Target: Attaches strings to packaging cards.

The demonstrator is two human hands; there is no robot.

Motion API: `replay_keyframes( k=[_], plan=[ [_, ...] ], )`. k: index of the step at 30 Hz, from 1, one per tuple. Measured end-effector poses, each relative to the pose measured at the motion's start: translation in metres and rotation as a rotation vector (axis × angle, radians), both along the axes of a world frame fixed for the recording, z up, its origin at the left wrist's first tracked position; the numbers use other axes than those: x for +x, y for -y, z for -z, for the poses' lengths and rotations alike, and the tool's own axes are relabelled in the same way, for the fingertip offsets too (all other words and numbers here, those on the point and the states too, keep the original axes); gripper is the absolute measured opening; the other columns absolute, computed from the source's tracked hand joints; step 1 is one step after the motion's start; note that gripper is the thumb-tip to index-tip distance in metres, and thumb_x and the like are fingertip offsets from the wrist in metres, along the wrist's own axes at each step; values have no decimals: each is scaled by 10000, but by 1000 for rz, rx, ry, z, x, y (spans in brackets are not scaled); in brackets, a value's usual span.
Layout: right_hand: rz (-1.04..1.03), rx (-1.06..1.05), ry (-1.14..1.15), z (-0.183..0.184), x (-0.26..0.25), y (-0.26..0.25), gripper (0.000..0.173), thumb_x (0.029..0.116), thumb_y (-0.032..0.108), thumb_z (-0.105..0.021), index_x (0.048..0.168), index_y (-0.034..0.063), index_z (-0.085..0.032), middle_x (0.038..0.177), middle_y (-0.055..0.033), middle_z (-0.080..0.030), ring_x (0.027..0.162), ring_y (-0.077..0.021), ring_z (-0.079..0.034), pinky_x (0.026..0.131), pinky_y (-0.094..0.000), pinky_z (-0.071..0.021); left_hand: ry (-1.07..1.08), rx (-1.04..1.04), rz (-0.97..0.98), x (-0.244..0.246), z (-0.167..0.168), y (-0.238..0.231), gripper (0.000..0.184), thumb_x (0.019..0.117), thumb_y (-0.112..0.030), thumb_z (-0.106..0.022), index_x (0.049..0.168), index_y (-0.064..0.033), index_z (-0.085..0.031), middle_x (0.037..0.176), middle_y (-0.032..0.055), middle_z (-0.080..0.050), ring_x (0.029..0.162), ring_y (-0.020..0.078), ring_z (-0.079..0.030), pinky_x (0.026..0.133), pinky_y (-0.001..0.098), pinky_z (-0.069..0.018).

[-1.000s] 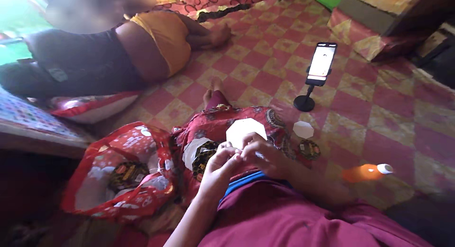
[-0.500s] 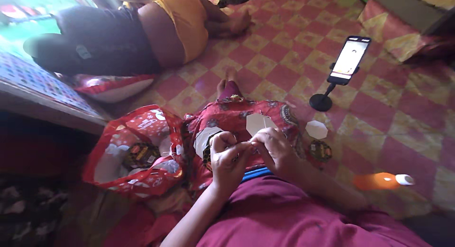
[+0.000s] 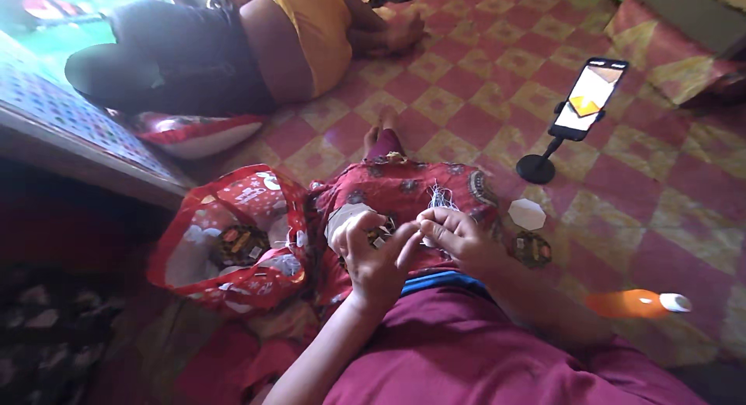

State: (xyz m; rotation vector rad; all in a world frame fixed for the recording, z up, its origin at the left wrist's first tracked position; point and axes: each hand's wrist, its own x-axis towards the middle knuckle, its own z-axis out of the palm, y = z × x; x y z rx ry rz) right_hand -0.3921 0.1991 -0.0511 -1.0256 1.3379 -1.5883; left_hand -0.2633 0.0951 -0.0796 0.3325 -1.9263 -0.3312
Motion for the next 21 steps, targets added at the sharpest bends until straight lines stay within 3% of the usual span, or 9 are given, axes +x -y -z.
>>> replay_keyframes(
  k=[2,4,6,9,12,14,17,19,21],
  plan=[
    [32,-15,17,2,2,0,169,1015,29,-482,930,97,-612,708,127,-563,631,67,-518,632,-121,-456,30,-65,0,1,-1,2,118,943,-312,-727,850,-244,-751,1096,25,-587,1142,149,-495,1043,367,-286],
    [55,-56,-39,6,0,0,107,989,44,-538,942,77,-629,801,106,-618,711,68,-572,688,-131,-495,100,-34,15,2,-3,2,174,978,-290,-666,842,-189,-707,1109,60,-585,1158,181,-501,1058,394,-284],
    [79,-134,-199,16,-5,1,107,952,108,-613,883,36,-651,932,45,-602,799,62,-559,711,-116,-489,173,54,54,5,-5,5,148,996,-230,-617,899,-133,-673,1120,105,-588,1144,224,-523,1034,425,-332],
    [129,-159,-380,23,-15,2,198,902,168,-621,744,48,-627,970,-4,-574,884,44,-544,734,-95,-461,258,219,119,9,-7,9,141,998,-155,-571,953,-61,-667,1148,161,-589,1172,295,-536,1028,528,-364],
    [183,-116,-549,18,-21,-2,196,911,150,-630,800,-5,-675,1025,-79,-592,874,-9,-566,741,-130,-483,371,299,175,13,-9,19,146,987,-136,-574,968,-35,-678,1155,171,-615,1183,349,-554,978,607,-398],
    [252,-69,-669,19,-33,-6,194,927,137,-626,865,-34,-693,1083,-143,-614,872,-73,-602,740,-194,-520,520,285,98,23,-11,34,173,965,-168,-623,1036,-27,-693,1193,191,-649,1178,392,-593,934,655,-425],
    [406,62,-838,25,-67,-19,187,949,113,-632,926,-59,-701,1182,-226,-620,985,-228,-641,829,-354,-557,798,472,-101,43,-16,54,452,925,-256,-749,1258,26,-634,1298,274,-611,1203,484,-573,963,732,-380],
    [485,208,-886,30,-91,-30,194,964,88,-639,990,-92,-706,1250,-290,-600,1142,-385,-602,965,-509,-506,904,598,-169,55,-7,62,560,910,-292,-773,1324,35,-588,1291,290,-600,1165,489,-585,970,737,-369],
    [563,396,-906,38,-112,-40,197,980,66,-637,1025,-116,-695,1295,-326,-570,1196,-451,-576,1006,-563,-478,908,677,-182,63,6,63,576,903,-251,-781,1343,53,-567,1253,298,-616,1136,479,-599,981,719,-371]
  ],
)
